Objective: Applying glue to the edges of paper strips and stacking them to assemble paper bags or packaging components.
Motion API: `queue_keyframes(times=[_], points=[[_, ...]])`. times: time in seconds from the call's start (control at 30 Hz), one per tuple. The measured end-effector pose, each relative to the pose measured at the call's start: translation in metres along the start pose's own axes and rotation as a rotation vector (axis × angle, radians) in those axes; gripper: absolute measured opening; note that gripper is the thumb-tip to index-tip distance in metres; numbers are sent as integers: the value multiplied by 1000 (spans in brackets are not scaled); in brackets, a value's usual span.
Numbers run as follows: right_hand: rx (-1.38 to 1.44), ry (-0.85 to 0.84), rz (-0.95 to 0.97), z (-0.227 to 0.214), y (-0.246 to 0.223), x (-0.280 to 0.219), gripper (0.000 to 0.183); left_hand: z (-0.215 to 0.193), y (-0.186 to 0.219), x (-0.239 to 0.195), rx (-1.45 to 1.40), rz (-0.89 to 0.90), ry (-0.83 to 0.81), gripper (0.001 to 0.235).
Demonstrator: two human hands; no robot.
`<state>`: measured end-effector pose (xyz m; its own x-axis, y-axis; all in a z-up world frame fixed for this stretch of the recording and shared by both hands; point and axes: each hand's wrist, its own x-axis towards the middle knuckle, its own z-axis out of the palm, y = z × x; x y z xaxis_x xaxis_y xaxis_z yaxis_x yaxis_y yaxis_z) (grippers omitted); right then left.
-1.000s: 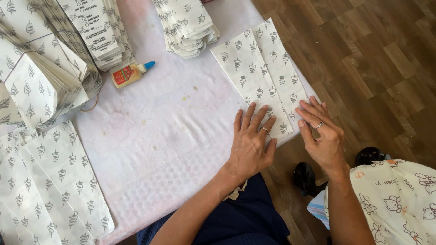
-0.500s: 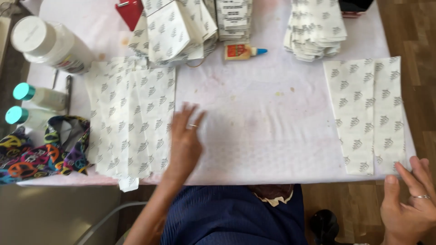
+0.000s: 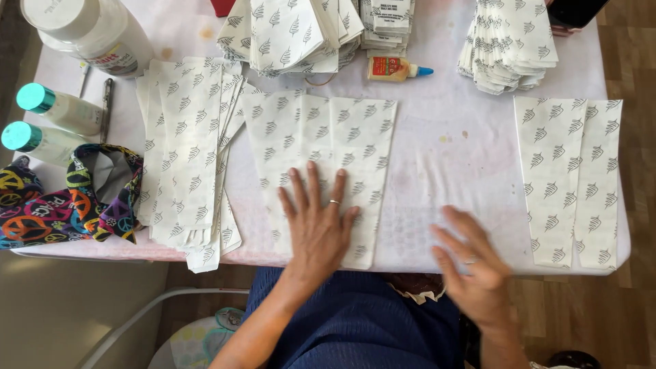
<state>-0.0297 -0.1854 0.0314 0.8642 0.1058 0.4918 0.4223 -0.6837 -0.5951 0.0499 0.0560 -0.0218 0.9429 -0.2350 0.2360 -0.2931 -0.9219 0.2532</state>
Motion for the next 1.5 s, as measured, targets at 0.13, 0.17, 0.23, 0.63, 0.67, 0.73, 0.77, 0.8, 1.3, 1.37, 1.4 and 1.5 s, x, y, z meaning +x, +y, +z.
queue_keyframes(times=[0.13, 0.17, 0.23, 0.63, 0.67, 0.73, 0.77, 0.8, 1.3, 1.37, 1.4, 1.5], points=[[-38, -155, -189, 42, -21, 5, 33, -3, 34, 3, -115, -56, -19, 62], [-98, -200, -197, 46, -23, 5, 37, -4, 35, 3, -132, -51, -37, 60], [-154, -246, -201, 45, -22, 5, 41, -6, 31, 2, -147, -47, -60, 58], [27, -114, -156, 5, 6, -12, 33, -36, 52, -25, -475, 548, 225, 25], [34, -138, -179, 5, 6, -13, 31, -33, 53, -27, -613, 548, 144, 21], [41, -158, -196, 6, 7, -13, 30, -27, 53, -32, -751, 549, 56, 17], [31, -161, -215, 8, 8, -14, 30, -22, 52, -34, -782, 537, 58, 17], [20, -167, -232, 8, 9, -15, 29, -18, 52, -38, -814, 521, 58, 17], [63, -42, -102, 13, 2, -11, 6, -14, 66, -32, -781, 430, 176, 5], [70, -36, -66, 13, 0, -9, 9, -14, 70, -32, -785, 380, 162, 5], [76, -30, -30, 13, -1, -8, 12, -13, 72, -33, -788, 330, 147, 6], [100, -21, 8, 14, -1, -9, 12, -16, 76, -31, -829, 231, 90, 8]])
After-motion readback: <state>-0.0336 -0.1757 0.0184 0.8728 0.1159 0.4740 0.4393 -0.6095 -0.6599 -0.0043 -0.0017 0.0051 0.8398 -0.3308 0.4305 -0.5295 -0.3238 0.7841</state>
